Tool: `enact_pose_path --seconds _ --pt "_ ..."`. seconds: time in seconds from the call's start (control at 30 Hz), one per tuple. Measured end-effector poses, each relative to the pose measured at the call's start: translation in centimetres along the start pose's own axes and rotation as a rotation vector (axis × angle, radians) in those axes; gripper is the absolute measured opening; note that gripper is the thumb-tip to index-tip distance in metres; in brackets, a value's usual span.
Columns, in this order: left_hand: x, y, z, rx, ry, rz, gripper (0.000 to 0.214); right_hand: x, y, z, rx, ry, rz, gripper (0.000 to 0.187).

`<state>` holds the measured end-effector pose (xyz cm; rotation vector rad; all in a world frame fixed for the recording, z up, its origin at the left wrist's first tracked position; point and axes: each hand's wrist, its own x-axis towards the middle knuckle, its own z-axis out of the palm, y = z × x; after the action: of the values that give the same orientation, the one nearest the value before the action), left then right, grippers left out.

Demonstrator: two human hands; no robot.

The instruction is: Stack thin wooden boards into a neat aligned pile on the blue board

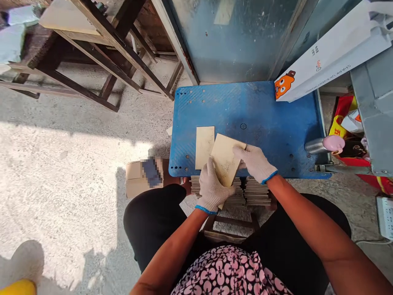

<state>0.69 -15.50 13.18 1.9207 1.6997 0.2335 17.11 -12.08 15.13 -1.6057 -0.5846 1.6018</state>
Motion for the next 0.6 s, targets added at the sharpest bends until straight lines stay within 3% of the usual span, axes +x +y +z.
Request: enact_pose_path --seconds 0.17,0.27,0.37,0.47,0.53,0.6 --pt "-1.1 -0.2 -1.5 -0.008 -0.08 -0.102 0.14 -1.3 1.2 0.1 -0.188 0.053 -0.173 0.039" --pt "-0.4 -1.2 -4.2 -0.04 -0.064 -0.126 0.136 -2.2 1.2 0.4 -0.298 0.072 -0.239 0.041" --pt "1.2 -1.2 -8.4 0.061 0.074 0.086 0.123 -3.3 1.0 1.0 -0.361 0.063 -0.258 0.042" --pt "2.7 1.0 -12.6 0.254 0.104 0.366 0.111 -4.6 0.5 1.9 -0.419 0.031 -0.285 0.038" --pt "3.3 3.0 -14.6 0.397 0.015 0.477 0.099 -5.5 0.3 2.5 -0.461 -0.004 -0.332 0.035" --pt "3.7 4.8 -15.7 0.518 -0.166 0.483 0.081 -6.2 0.5 3.0 -0.494 -0.056 -0.386 0.034"
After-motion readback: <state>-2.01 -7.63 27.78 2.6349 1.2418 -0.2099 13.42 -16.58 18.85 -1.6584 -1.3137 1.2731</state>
